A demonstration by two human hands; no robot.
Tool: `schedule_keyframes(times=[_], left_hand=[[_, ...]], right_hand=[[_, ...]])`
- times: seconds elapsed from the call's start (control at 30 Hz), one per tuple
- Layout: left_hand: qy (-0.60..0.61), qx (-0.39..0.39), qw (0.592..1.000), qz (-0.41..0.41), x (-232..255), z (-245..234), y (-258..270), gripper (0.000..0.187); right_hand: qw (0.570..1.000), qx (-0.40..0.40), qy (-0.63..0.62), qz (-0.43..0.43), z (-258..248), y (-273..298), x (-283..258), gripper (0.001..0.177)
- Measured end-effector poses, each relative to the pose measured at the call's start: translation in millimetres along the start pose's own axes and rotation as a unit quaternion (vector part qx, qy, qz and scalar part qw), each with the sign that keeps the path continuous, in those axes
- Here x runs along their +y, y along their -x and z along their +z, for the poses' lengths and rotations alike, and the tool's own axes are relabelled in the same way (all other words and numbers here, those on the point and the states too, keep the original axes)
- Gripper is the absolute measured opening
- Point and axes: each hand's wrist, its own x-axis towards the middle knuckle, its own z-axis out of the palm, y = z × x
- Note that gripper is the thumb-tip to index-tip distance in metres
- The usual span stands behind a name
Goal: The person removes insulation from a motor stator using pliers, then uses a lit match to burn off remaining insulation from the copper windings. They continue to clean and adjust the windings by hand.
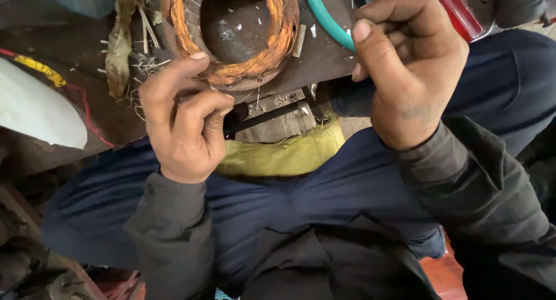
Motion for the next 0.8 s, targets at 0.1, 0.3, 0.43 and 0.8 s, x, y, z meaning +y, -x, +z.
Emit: schedule_keyframes(times=[0.1, 0.3, 0.43, 0.8], left_hand=[[-0.057, 0.005, 0.998, 0.034, -2, -7, -1, 0.012], [-0.173, -0.003, 0.983, 0.062, -16, -17, 4, 0.015], [-0.209, 0.008, 0.974, 0.081, -22, -21, 3, 0.016], [-0.185, 0.069, 0.977, 0.083, -20, -19, -7, 0.013]], right_hand=[[1.0, -0.003, -0.01, -0.005, 1, 0, -1, 0.01], [1.0, -0.005, 0.017, -0.007, 2, 2, -1, 0.008], [0.999, -0.01, 0.028, -0.013, 3, 1, -2, 0.009], [1.0, -0.015, 0.014, 0.011, 9, 5, -2, 0.01]])
